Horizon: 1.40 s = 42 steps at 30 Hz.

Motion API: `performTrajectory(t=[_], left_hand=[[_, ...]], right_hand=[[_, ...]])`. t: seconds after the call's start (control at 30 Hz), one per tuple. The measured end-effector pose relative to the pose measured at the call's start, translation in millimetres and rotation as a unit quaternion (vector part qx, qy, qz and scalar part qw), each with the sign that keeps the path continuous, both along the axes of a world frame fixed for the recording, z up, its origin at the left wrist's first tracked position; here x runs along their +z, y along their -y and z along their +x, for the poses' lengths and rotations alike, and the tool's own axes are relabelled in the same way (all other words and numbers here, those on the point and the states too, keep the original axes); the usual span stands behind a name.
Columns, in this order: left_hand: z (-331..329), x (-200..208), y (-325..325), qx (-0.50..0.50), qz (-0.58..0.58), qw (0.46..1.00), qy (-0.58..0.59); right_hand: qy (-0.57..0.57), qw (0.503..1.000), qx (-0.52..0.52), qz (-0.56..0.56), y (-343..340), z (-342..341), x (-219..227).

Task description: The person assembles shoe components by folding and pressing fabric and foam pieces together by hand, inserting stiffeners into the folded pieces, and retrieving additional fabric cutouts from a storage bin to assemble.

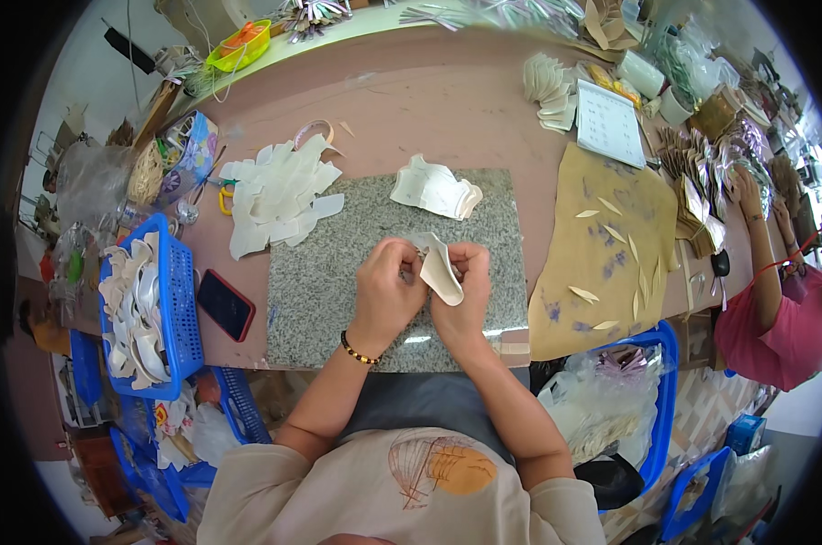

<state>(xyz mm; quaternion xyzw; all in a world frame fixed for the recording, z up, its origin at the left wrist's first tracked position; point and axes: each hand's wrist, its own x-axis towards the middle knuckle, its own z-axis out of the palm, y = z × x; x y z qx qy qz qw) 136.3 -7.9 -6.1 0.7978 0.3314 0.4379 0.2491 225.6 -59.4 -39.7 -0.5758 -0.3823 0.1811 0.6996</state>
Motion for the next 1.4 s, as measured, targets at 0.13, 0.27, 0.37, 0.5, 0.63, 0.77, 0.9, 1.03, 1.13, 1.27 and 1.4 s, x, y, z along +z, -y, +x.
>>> performTrajectory(t=[0.13,0.27,0.37,0.5,0.63,0.77,0.9,1.03,1.13,1.27,1.4], left_hand=[[0,1,-1,-0.011,0.014,1.0,0.021],[-1,0,1,-0.009,-0.091,0.992,0.086],[-1,5,4,-0.022,-0.088,0.989,0.112],[0,5,5,0.01,-0.083,0.992,0.094],[0,-2,2,0.002,-0.06,0.998,0.027],[4,-3,8,-0.012,-0.009,1.0,-0.025],[1,-7,7,-0.039,-0.005,0.998,-0.04],[-11,-3,8,-0.035,-0.043,0.997,-0.062],[-24,0,8,-0.022,-0.054,0.995,-0.08],[-74,3,-10,0.129,0.027,0.979,-0.153],[-137,35,6,0.07,-0.187,0.967,-0.156]], right_hand=[[-0.005,1.0,0.017,-0.019,2,-1,4],[-0.018,0.999,0.037,-0.014,2,2,12],[-0.023,0.999,0.044,-0.018,4,2,17],[-0.024,0.998,0.06,-0.024,7,-1,13],[-0.066,0.996,0.062,0.001,5,2,9],[-0.043,0.998,0.035,-0.016,3,3,3],[-0.041,0.999,0.026,-0.024,2,3,-3],[-0.008,0.999,0.03,-0.024,2,-2,1],[0.046,0.997,0.027,-0.05,4,-8,20],[-0.14,0.983,-0.118,0.021,0,41,28],[-0.156,0.984,-0.063,-0.06,5,60,38]])
